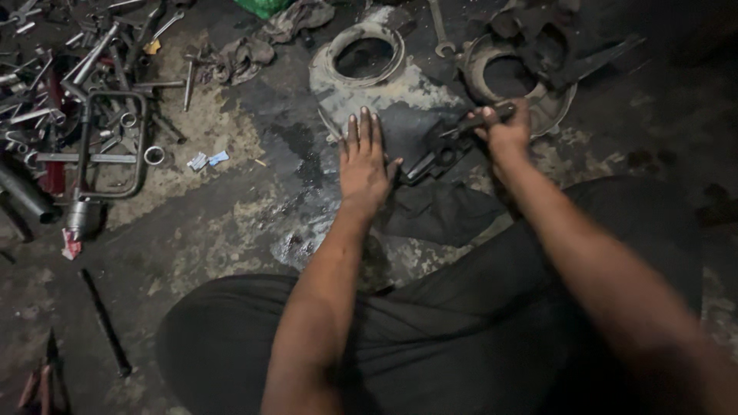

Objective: The person manipulates and fits small components onto a large engine housing or fan shroud by hand while sitting on the floor surrounded by tools.

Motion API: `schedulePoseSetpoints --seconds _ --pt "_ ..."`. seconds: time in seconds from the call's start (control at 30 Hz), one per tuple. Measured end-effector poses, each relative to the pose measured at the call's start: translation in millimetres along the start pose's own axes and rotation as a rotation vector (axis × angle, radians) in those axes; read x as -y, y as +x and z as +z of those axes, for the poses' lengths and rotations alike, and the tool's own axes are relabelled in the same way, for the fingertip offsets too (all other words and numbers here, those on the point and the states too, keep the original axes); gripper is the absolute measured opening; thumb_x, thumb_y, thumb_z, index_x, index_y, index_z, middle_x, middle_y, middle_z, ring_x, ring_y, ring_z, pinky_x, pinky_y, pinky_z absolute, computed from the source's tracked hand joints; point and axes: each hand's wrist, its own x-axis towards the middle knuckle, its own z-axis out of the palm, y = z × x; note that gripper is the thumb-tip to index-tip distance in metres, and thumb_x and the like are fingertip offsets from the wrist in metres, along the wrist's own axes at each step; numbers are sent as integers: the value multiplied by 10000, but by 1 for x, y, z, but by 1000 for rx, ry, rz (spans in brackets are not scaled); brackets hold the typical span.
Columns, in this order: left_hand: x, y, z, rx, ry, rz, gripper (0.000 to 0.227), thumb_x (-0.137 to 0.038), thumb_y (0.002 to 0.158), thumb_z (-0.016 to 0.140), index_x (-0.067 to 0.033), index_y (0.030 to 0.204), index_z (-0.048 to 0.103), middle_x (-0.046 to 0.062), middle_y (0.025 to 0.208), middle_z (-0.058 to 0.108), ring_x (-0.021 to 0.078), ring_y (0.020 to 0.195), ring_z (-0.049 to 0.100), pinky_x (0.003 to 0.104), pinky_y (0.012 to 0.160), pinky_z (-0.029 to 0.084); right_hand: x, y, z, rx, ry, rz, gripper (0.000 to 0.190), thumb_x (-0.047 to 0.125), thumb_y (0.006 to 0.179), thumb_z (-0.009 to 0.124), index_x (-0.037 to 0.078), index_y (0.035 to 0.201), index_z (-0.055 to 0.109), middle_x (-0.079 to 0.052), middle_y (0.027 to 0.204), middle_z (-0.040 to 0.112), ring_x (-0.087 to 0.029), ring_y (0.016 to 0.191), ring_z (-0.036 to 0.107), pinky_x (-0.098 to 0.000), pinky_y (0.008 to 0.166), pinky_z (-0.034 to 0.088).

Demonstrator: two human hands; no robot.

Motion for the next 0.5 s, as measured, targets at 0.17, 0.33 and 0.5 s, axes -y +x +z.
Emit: schedulePoseSetpoints --seconds 0.17,0.33,0.5 --pt "-4 2 -8 53 7 -13 1036 -546 894 674 -32 1620 142 127 1715 61 352 1582 57 556 1258 139 -11 9 -4 42 19 -67 270 36 1071 624 176 1197 430 -61 1173 705 -236 1070 762 -337 805 618" --pt "-10 3 -21 149 11 -39 1126 -586 847 705 -18 1618 112 141 1709 20 363 1581 7 558 1264 117 -8 10 -4 150 -298 -291 309 109 1013 727 139 1189 475 -59 1126 728 -236 1007 733 -337 760 579" --pt "-11 5 -23 179 52 -47 1143 -589 834 710 -24 1616 98 137 1705 9 359 1571 -12 560 1251 107 15 -5 7 -119 -579 -59 448 213 915 908 22 1098 546 -98 908 712 -206 649 716 -333 507 538"
